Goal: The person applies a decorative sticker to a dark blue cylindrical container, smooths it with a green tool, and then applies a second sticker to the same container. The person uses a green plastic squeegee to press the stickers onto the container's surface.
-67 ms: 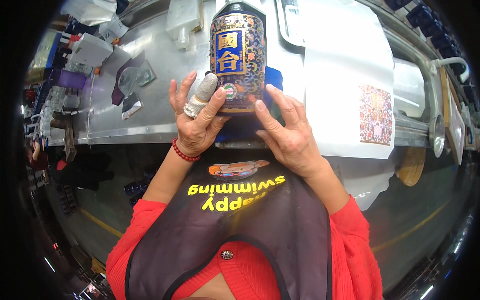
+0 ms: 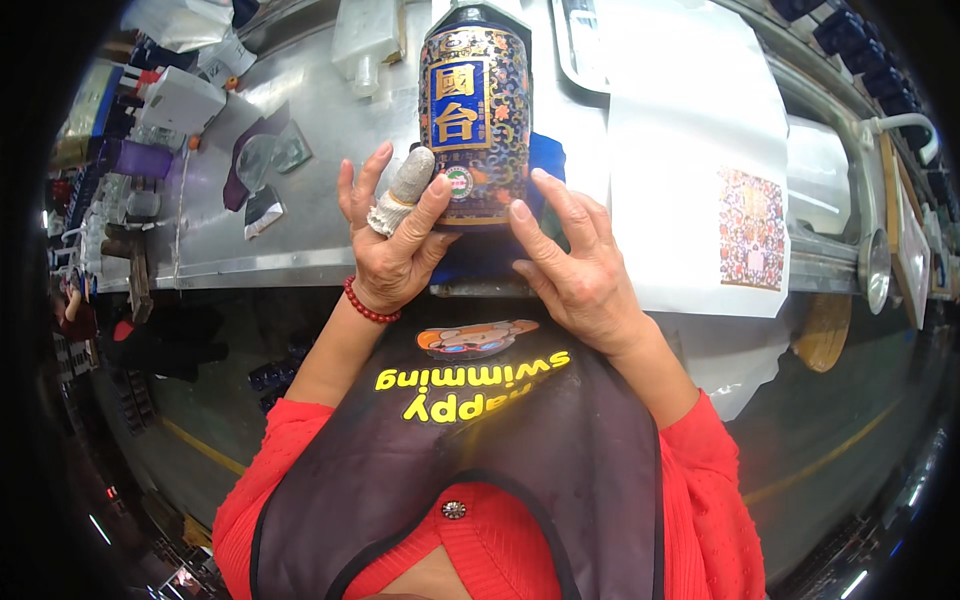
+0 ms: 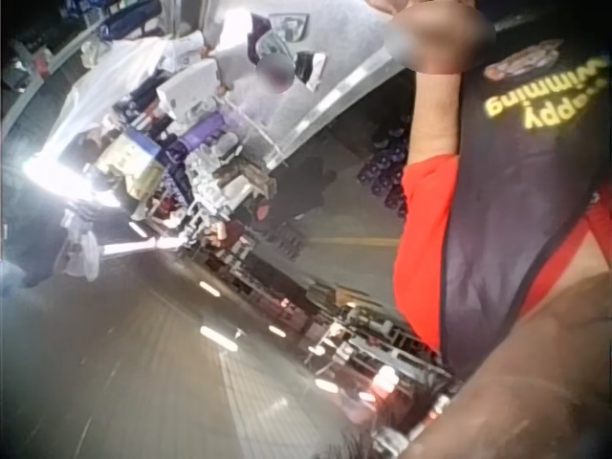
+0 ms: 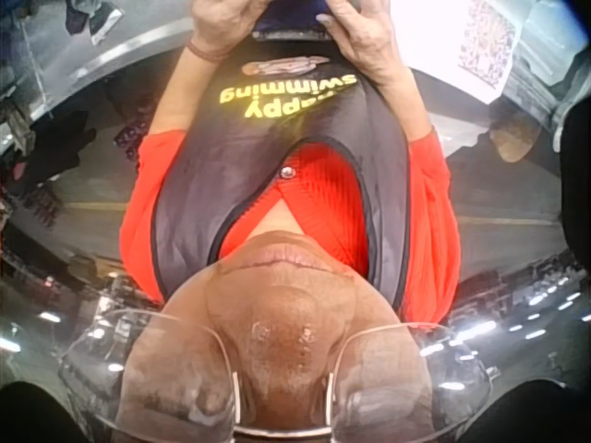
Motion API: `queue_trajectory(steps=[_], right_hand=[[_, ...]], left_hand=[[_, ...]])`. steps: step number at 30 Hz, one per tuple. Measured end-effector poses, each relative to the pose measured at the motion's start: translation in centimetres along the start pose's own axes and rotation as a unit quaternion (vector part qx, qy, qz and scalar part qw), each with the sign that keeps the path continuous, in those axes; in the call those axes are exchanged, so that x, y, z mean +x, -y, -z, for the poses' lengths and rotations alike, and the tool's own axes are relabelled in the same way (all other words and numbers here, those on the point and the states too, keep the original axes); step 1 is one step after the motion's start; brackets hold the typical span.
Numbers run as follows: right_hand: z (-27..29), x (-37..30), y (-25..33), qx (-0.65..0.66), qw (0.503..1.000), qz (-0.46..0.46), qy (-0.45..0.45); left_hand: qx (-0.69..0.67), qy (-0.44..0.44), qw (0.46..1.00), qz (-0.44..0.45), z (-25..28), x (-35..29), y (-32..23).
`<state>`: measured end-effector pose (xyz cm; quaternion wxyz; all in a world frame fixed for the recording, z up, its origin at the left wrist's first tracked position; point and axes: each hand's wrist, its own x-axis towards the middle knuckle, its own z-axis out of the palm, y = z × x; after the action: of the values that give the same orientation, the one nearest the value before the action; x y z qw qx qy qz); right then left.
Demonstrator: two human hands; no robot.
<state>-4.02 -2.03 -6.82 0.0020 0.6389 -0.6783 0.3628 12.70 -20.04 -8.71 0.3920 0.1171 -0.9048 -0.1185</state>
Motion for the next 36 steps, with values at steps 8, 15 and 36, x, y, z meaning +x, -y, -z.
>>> queue_trajectory(steps=[8, 15, 36], right_hand=[[0.2, -0.2, 0.0, 0.017, 1.000, -0.010, 0.009], [1.2, 2.1, -0.1, -0.041, 0.998, 0.009, -0.051], [0.1, 3.3, 0.8, -0.090, 0.995, 0.025, -0.039]], left_hand=[[-0.024, -0.005, 1.000, 0.014, -0.2, -0.4, -0.1], [0.093, -0.001, 0.996, -0.006, 1.7, 0.8, 0.5], [-0.053, 0.032, 0.991, 0.117, -0.2, -3.3, -3.0]])
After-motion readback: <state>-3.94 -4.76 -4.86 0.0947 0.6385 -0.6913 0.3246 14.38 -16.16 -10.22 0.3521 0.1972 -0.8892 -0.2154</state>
